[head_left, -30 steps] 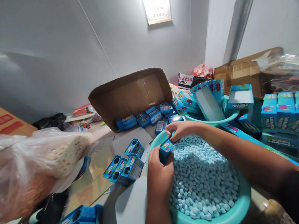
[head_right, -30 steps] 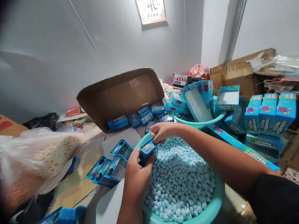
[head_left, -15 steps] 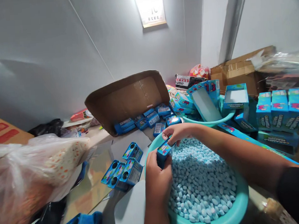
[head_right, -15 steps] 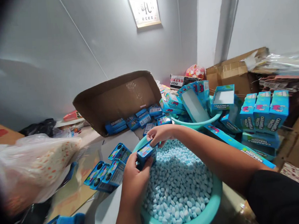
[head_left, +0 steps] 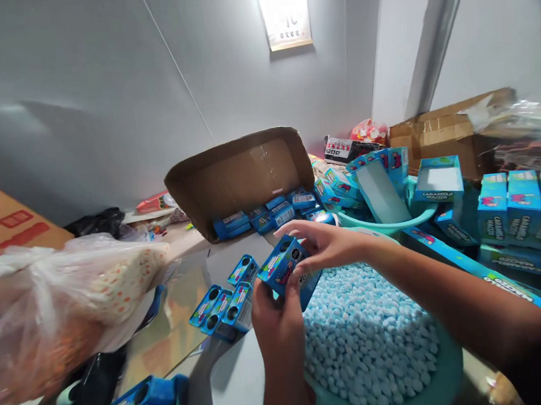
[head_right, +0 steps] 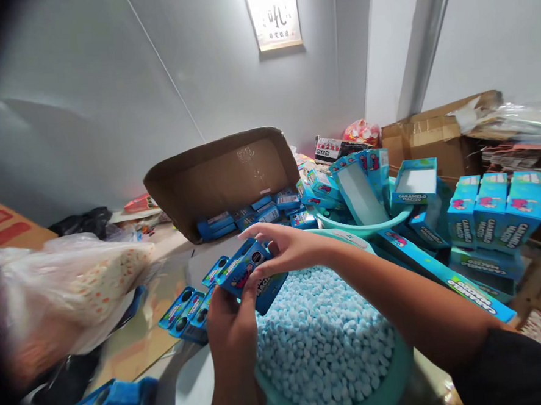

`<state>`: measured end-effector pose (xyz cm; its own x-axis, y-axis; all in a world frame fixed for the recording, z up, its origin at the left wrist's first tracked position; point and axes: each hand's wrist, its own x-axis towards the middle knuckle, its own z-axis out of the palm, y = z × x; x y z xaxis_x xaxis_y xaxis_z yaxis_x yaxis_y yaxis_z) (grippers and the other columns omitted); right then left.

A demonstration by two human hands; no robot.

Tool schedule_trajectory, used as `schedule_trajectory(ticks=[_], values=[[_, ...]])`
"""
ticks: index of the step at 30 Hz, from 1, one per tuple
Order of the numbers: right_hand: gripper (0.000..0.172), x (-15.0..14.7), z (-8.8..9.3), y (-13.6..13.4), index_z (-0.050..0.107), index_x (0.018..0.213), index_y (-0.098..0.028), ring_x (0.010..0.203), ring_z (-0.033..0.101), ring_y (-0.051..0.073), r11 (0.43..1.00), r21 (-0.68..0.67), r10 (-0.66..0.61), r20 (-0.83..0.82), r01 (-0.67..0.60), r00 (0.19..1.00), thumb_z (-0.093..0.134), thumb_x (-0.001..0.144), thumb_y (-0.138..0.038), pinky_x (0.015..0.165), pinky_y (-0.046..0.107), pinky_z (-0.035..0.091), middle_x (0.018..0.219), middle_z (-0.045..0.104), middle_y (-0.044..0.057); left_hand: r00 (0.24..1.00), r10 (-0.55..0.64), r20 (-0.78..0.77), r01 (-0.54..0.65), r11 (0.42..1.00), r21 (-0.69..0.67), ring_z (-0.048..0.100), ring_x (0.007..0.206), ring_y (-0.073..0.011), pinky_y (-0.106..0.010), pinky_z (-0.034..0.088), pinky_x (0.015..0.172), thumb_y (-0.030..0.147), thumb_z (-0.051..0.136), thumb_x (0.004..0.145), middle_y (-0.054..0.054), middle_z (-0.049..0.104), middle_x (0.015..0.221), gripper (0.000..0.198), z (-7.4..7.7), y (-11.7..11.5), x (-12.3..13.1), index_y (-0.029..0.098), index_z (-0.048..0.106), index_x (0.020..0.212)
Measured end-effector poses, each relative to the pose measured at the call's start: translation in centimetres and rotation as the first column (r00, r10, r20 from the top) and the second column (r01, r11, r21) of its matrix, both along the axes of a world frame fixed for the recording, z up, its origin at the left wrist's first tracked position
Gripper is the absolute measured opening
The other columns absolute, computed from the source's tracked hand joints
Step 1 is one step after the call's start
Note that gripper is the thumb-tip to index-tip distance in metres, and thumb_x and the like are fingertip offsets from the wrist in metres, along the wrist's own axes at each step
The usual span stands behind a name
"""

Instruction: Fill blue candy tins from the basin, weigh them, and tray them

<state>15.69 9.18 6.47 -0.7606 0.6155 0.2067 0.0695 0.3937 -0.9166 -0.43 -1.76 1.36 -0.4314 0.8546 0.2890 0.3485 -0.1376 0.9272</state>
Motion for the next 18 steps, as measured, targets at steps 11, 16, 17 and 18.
schedule_trajectory(ticks=[11, 16, 17, 18], values=[[0.053, -0.6, -1.3, 0.7, 0.065, 0.118, -0.019, 0.058, 0.046, 0.007, 0.930, 0.273, -0.246, -0.040, 0.247, 0.968, 0.086, 0.072, -0.037, 0.054, 0.023, 0.041, 0.082, 0.062, -0.002, 0.986, -0.043, -0.163, 0.015, 0.986, -0.167, 0.062, 0.122, -0.0306, -0.045, 0.049, 0.103, 0.049, 0.062, 0.088, -0.015, 0.066, 0.128, 0.048, -1.6, 0.9, -0.5, 0.018, 0.061, 0.125], [0.047, -2.3, -2.3, 0.6, 0.051, 0.106, -0.021, 0.069, 0.058, 0.012, 0.807, 0.076, -0.531, -0.343, 0.586, 0.775, 0.079, 0.073, -0.039, 0.060, 0.025, 0.048, 0.086, 0.063, 0.000, 0.925, -0.207, -0.318, 0.100, 0.941, -0.323, 0.053, 0.137, -0.0319, -0.048, 0.040, 0.117, 0.042, 0.057, 0.090, -0.019, 0.061, 0.142, 0.055, -2.3, 1.3, -0.6, 0.012, 0.059, 0.137], [0.047, -2.7, -2.4, 0.8, 0.050, 0.105, -0.022, 0.068, 0.058, 0.012, 0.798, 0.048, -0.552, -0.343, 0.601, 0.760, 0.078, 0.072, -0.039, 0.059, 0.025, 0.048, 0.087, 0.063, 0.000, 0.906, -0.253, -0.340, 0.130, 0.930, -0.344, 0.054, 0.137, -0.0322, -0.048, 0.039, 0.118, 0.040, 0.056, 0.090, -0.018, 0.062, 0.140, 0.053, -2.3, 1.2, -0.5, 0.012, 0.061, 0.134], [0.047, -3.2, -2.3, 1.1, 0.049, 0.104, -0.022, 0.066, 0.057, 0.012, 0.795, 0.043, -0.564, -0.314, 0.605, 0.764, 0.078, 0.071, -0.039, 0.057, 0.025, 0.047, 0.085, 0.062, -0.001, 0.886, -0.294, -0.358, 0.157, 0.918, -0.365, 0.054, 0.136, -0.0324, -0.048, 0.039, 0.118, 0.038, 0.056, 0.090, -0.018, 0.063, 0.139, 0.051, -2.2, 1.1, -0.3, 0.011, 0.063, 0.133]])
